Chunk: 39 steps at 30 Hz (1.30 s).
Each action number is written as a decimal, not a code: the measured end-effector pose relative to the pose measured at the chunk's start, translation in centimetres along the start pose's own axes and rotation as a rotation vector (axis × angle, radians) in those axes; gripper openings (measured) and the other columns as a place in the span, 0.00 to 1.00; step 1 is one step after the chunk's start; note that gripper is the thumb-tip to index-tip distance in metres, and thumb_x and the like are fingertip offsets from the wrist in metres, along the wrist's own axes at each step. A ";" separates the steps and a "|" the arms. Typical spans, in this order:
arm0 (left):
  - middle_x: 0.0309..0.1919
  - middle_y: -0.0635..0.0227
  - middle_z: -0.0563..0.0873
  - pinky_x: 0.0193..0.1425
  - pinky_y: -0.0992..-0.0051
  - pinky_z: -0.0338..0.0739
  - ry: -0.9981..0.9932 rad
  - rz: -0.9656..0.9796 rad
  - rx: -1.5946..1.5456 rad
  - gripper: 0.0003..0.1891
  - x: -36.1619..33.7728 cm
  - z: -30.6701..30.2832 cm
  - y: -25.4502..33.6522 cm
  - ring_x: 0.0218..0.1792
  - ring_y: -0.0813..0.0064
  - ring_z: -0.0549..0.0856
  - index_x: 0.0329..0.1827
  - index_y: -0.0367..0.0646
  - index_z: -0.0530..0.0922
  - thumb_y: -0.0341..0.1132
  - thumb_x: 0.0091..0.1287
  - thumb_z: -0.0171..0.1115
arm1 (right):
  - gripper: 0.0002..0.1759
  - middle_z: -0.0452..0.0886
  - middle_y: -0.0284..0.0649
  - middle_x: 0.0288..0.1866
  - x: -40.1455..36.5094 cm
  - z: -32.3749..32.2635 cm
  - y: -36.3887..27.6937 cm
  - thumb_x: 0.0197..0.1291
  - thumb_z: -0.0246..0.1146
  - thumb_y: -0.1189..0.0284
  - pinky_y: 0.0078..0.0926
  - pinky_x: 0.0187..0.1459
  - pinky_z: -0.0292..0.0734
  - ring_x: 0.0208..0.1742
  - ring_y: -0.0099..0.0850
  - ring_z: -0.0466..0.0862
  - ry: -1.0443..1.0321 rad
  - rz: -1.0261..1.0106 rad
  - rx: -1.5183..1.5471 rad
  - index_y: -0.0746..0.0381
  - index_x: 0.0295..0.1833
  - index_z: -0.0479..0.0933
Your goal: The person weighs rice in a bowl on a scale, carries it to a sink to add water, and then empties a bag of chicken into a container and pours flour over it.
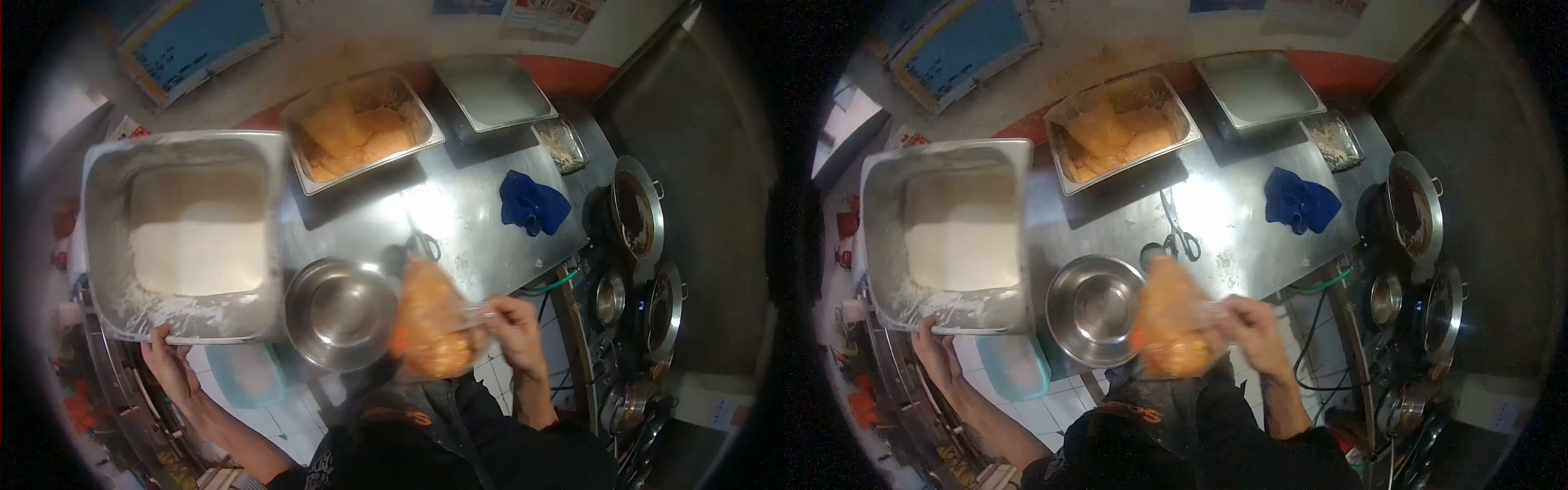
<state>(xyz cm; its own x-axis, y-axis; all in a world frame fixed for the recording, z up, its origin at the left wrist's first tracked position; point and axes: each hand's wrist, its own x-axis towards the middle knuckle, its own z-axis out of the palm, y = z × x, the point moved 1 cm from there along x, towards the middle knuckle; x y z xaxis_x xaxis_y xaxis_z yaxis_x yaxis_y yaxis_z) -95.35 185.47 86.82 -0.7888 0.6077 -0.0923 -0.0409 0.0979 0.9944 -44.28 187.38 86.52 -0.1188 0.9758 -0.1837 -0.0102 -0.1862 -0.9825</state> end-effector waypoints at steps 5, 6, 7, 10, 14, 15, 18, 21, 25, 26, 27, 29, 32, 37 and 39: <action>0.40 0.66 0.80 0.22 0.85 0.81 -0.263 -0.102 -0.004 0.17 -8.6 10.0 -0.7 0.31 0.79 0.84 0.50 0.39 0.72 0.33 0.61 0.64 | 0.10 0.78 0.31 0.27 -4.1 -8.6 -1.5 0.67 0.61 0.69 0.15 0.29 0.67 0.27 0.17 0.75 0.365 -0.172 0.178 0.64 0.34 0.76; 0.38 0.67 0.80 0.22 0.84 0.82 -0.313 -0.155 -0.007 0.17 -10.4 12.3 -1.5 0.31 0.78 0.84 0.50 0.38 0.72 0.31 0.59 0.63 | 0.10 0.78 0.31 0.27 -4.5 -10.2 -2.2 0.67 0.61 0.70 0.15 0.29 0.68 0.27 0.18 0.75 0.393 -0.219 0.193 0.64 0.35 0.75; 0.36 0.66 0.81 0.22 0.84 0.82 -0.376 -0.215 -0.028 0.18 -12.1 14.9 -2.5 0.31 0.78 0.84 0.51 0.36 0.72 0.29 0.58 0.62 | 0.09 0.78 0.32 0.27 -5.1 -11.8 -2.8 0.67 0.60 0.71 0.15 0.29 0.68 0.27 0.18 0.76 0.424 -0.263 0.209 0.65 0.35 0.75; 0.40 0.60 0.84 0.22 0.82 0.83 -0.596 -0.372 -0.073 0.19 -17.5 21.9 -5.6 0.30 0.74 0.86 0.53 0.33 0.72 0.26 0.57 0.60 | 0.08 0.80 0.35 0.32 -6.2 -17.2 -2.8 0.67 0.60 0.72 0.17 0.34 0.73 0.29 0.20 0.78 0.512 -0.358 0.256 0.68 0.41 0.75; 0.41 0.59 0.85 0.22 0.80 0.85 -0.731 -0.480 -0.050 0.22 -24.0 29.1 -11.0 0.32 0.73 0.88 0.56 0.31 0.72 0.26 0.57 0.61 | 0.10 0.82 0.38 0.37 -6.4 -22.2 -3.2 0.66 0.60 0.72 0.19 0.38 0.76 0.33 0.21 0.80 0.577 -0.380 0.315 0.69 0.45 0.75; 0.41 0.59 0.85 0.22 0.79 0.85 -0.778 -0.492 -0.021 0.22 -25.4 30.7 -11.2 0.32 0.73 0.88 0.57 0.31 0.71 0.26 0.57 0.61 | 0.10 0.81 0.37 0.37 -6.3 -22.9 -3.1 0.66 0.60 0.72 0.19 0.38 0.76 0.34 0.22 0.80 0.654 -0.364 0.286 0.69 0.45 0.75; 0.43 0.58 0.85 0.24 0.78 0.85 -0.865 -0.495 0.025 0.25 -28.3 34.3 -14.4 0.33 0.72 0.88 0.60 0.32 0.69 0.27 0.58 0.61 | 0.10 0.82 0.38 0.37 -5.7 -24.9 -3.0 0.66 0.60 0.71 0.19 0.38 0.75 0.34 0.22 0.81 0.509 -0.358 0.280 0.69 0.45 0.74; 0.48 0.56 0.83 0.22 0.77 0.84 -0.820 -0.480 0.062 0.28 -30.3 36.0 -17.2 0.35 0.69 0.88 0.62 0.34 0.66 0.27 0.58 0.61 | 0.18 0.82 0.43 0.48 -5.0 -25.7 -2.3 0.68 0.59 0.68 0.23 0.48 0.79 0.45 0.28 0.84 0.269 -0.331 0.409 0.71 0.54 0.72; 0.66 0.48 0.70 0.64 0.58 0.74 -0.514 0.099 0.444 0.36 -30.1 34.0 -14.9 0.65 0.60 0.73 0.67 0.38 0.63 0.34 0.57 0.72 | 0.17 0.81 0.45 0.51 -3.6 -24.0 -2.3 0.69 0.58 0.70 0.26 0.54 0.79 0.51 0.30 0.83 0.279 -0.243 0.547 0.71 0.56 0.71; 0.66 0.48 0.70 0.64 0.58 0.74 -0.511 0.100 0.444 0.36 -30.6 34.2 -13.7 0.65 0.60 0.73 0.67 0.38 0.63 0.34 0.57 0.72 | 0.17 0.81 0.45 0.49 -3.1 -23.4 -2.2 0.69 0.57 0.71 0.28 0.53 0.80 0.51 0.30 0.84 0.381 -0.192 0.597 0.73 0.55 0.71; 0.70 0.48 0.64 0.71 0.57 0.62 -0.624 0.215 0.169 0.43 -31.5 34.6 -12.2 0.71 0.59 0.65 0.69 0.39 0.62 0.38 0.53 0.77 | 0.16 0.82 0.46 0.47 -2.9 -23.0 -2.0 0.69 0.56 0.72 0.29 0.53 0.82 0.50 0.30 0.84 0.487 -0.137 0.643 0.74 0.54 0.71; 0.77 0.49 0.54 0.78 0.56 0.49 -0.955 0.379 -0.115 0.55 -33.2 36.0 -10.0 0.77 0.58 0.53 0.72 0.40 0.59 0.45 0.42 0.84 | 0.17 0.81 0.47 0.50 -2.7 -22.8 -1.8 0.71 0.54 0.73 0.28 0.52 0.82 0.50 0.31 0.84 0.331 -0.041 0.792 0.76 0.57 0.70; 0.76 0.57 0.56 0.79 0.57 0.52 -1.379 0.052 -0.275 0.66 -36.1 40.1 -10.4 0.77 0.60 0.55 0.75 0.42 0.55 0.48 0.31 0.88 | 0.17 0.81 0.46 0.49 -2.1 -22.0 -1.8 0.72 0.53 0.72 0.24 0.45 0.83 0.44 0.28 0.84 0.282 0.103 0.914 0.75 0.57 0.70; 0.71 0.61 0.62 0.66 0.62 0.74 -1.469 -0.710 -0.497 0.54 -39.9 38.6 -17.8 0.68 0.66 0.70 0.76 0.43 0.53 0.51 0.52 0.78 | 0.20 0.82 0.45 0.46 0.1 -20.9 -1.0 0.74 0.54 0.67 0.19 0.37 0.79 0.37 0.24 0.82 0.284 0.112 0.503 0.73 0.60 0.70; 0.71 0.61 0.63 0.61 0.63 0.79 -1.415 -0.851 -0.465 0.50 -40.0 38.1 -16.1 0.66 0.65 0.73 0.77 0.44 0.52 0.56 0.59 0.72 | 0.22 0.81 0.46 0.51 0.3 -20.3 0.0 0.70 0.58 0.66 0.24 0.46 0.76 0.42 0.28 0.82 0.238 -0.034 0.069 0.69 0.63 0.73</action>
<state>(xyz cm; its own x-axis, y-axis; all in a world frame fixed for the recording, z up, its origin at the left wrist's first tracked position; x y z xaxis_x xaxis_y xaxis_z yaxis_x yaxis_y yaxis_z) -39.81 189.58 72.51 0.6517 0.7051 -0.2795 -0.4924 0.6735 0.5513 -24.17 190.01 85.78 0.1197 0.9797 -0.1606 -0.0785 -0.1519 -0.9853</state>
